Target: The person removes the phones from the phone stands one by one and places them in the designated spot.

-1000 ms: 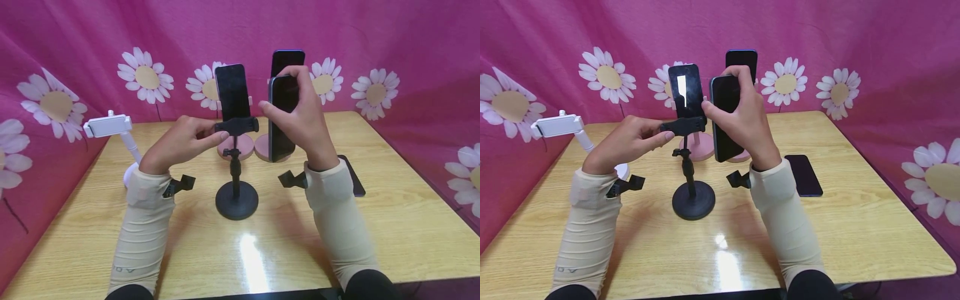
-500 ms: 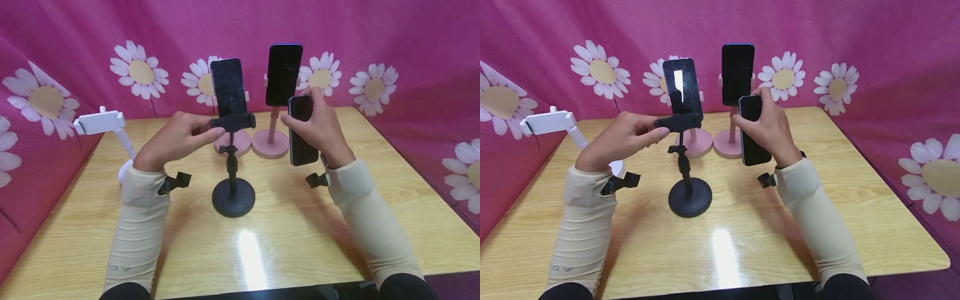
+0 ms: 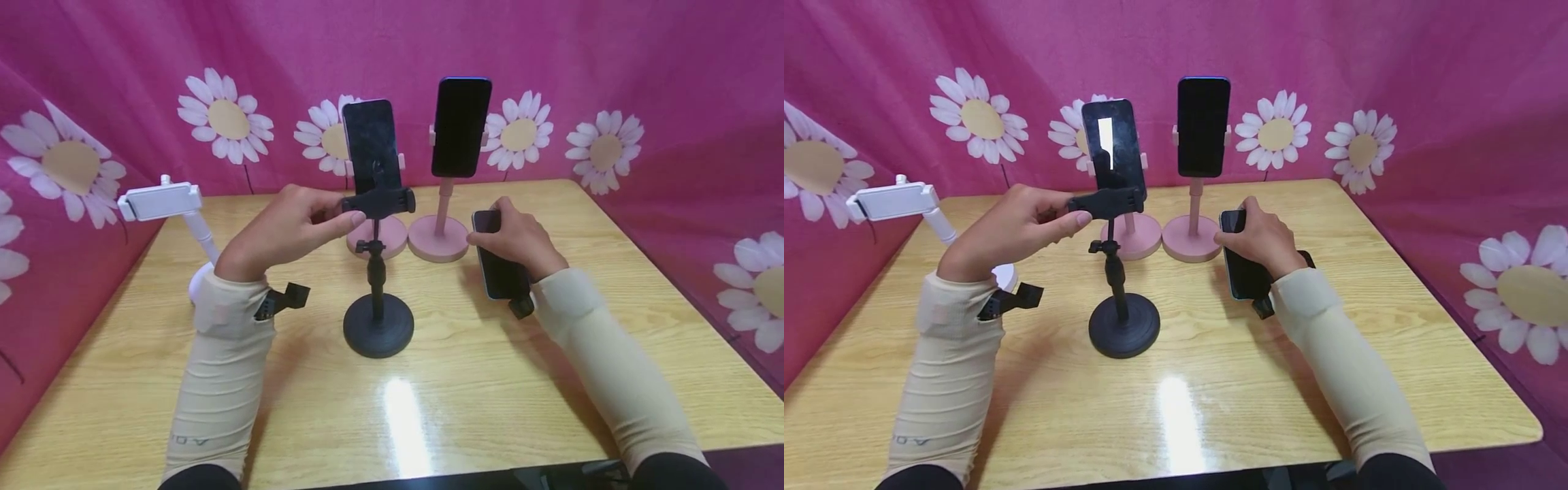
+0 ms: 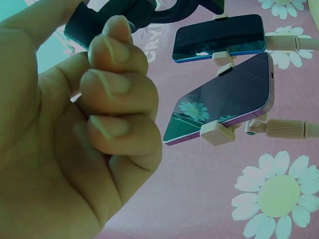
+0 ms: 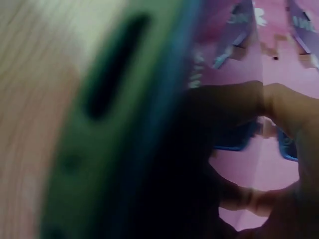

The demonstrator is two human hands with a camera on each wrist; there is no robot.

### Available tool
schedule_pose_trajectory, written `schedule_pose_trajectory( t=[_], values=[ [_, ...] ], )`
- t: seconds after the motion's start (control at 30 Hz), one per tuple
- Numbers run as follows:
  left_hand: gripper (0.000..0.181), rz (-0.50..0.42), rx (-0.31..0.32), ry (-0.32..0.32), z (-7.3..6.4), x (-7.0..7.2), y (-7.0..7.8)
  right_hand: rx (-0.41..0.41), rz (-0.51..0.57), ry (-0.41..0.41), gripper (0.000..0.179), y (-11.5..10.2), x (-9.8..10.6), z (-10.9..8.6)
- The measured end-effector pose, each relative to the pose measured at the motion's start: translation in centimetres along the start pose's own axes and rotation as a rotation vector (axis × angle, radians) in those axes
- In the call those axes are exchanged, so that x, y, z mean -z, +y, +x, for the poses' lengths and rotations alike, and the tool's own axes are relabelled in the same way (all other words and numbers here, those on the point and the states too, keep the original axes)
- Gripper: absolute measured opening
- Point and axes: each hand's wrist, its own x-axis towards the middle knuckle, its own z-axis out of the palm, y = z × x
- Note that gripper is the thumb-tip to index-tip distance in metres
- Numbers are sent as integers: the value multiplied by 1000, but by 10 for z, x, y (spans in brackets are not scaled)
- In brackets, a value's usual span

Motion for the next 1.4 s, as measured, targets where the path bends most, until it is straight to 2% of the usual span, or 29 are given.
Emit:
schedule_pose_trajectory(
  t=[0.1, 0.3, 0.57, 0.87, 1.1, 1.4],
  values=[
    [26, 3, 12, -8, 0, -1, 0, -21, -41, -43, 75, 5, -6, 7],
    [25, 12, -5, -4, 0, -1, -3, -73, -64, -123, 76, 10, -13, 14],
    [25, 20, -10, -1, -1, 1, -1, -148, -71, -181, 77, 18, -16, 18],
    [23, 11, -17, -7, -1, 1, -1, -198, -128, -180, 85, 26, -20, 22],
    [25, 13, -17, -4, -1, 1, -1, -287, -187, -176, 104, 28, -20, 24],
    [25, 17, -15, -6, -1, 1, -1, -287, -251, -195, 92, 29, -20, 23]
  ],
)
